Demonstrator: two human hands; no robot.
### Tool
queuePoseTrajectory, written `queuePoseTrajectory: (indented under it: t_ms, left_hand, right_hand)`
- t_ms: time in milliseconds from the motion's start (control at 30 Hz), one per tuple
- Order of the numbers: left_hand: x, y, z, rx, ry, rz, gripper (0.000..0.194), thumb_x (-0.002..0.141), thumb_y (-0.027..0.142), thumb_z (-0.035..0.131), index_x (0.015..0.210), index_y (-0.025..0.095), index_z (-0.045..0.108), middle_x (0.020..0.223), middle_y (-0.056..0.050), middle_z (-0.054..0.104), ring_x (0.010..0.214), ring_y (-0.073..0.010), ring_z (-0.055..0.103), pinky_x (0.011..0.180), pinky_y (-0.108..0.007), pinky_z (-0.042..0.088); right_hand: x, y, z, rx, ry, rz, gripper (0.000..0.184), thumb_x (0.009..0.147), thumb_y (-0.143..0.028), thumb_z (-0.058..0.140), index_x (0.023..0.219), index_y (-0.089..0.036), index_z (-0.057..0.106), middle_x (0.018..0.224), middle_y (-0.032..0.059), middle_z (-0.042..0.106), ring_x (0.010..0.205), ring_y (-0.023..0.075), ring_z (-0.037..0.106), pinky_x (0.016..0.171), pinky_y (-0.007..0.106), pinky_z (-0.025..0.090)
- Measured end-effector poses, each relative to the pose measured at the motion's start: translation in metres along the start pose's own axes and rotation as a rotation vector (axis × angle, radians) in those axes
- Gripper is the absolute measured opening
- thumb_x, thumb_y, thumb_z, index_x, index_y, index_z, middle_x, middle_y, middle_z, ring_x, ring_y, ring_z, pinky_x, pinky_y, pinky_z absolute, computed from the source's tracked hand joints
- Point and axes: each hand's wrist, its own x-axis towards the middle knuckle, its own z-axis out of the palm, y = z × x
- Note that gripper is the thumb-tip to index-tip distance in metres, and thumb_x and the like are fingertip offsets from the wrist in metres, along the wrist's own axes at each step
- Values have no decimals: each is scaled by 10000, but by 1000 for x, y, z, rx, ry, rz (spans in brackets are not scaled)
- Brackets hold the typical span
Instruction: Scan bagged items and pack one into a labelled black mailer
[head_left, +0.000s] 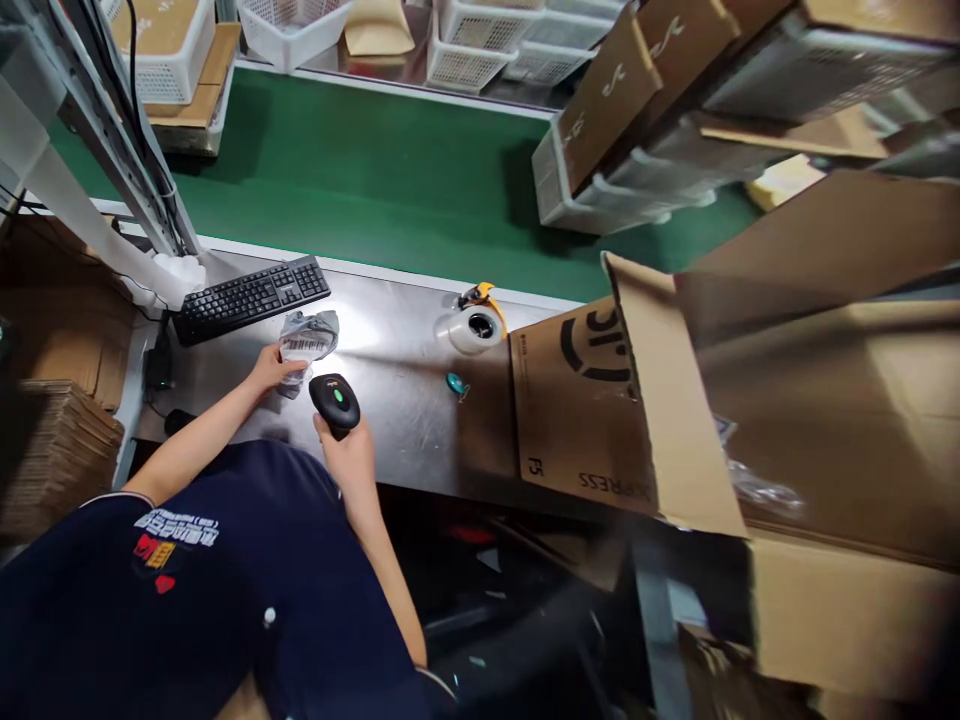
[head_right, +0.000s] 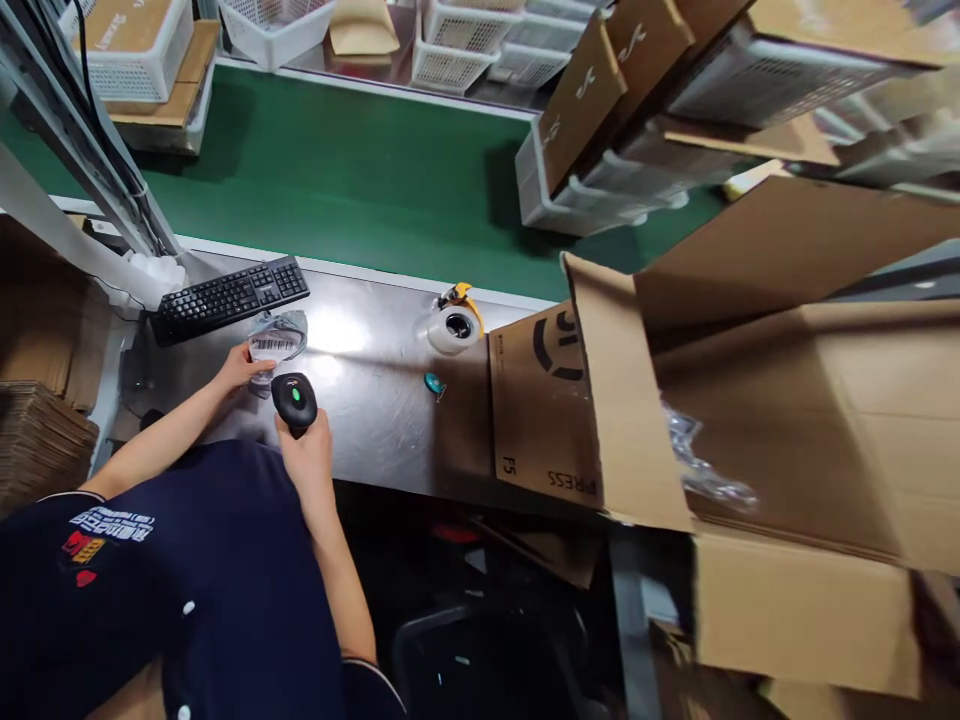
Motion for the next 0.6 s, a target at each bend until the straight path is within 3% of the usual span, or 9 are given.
queuePoseTrajectory:
  t_ms: [167, 367, 600]
  left_hand:
    - [3, -5, 6, -10, 63, 40, 396, 547, 260, 934, 886, 135, 772, 817, -48, 753, 736, -164, 627, 742, -317, 514]
    - [1, -6, 12, -60, 83, 51, 408, 577, 264, 910, 941, 142, 774, 852, -34, 760, 748, -138, 642, 759, -296, 523]
    - [3, -11, 12, -118, 116, 12, 394, 545, 213, 923, 896, 150, 756, 842, -25, 766, 753, -134, 646, 767, -286, 513]
  right_hand:
    - [-7, -13, 11, 10, 6, 18, 425, 784, -519, 719, 1036, -178, 699, 1021, 105, 735, 994, 295, 696, 946, 476, 566]
    - [-20, -15, 8, 50, 18, -31, 407, 815, -513, 723, 1055, -184, 709, 1055, 90, 736, 994, 281, 700, 951, 469, 574]
    - [-32, -13, 3, 79, 35, -28, 356, 798, -493, 766, 1013, -213, 723, 960, 79, 749, 927, 288, 715, 859, 451, 608]
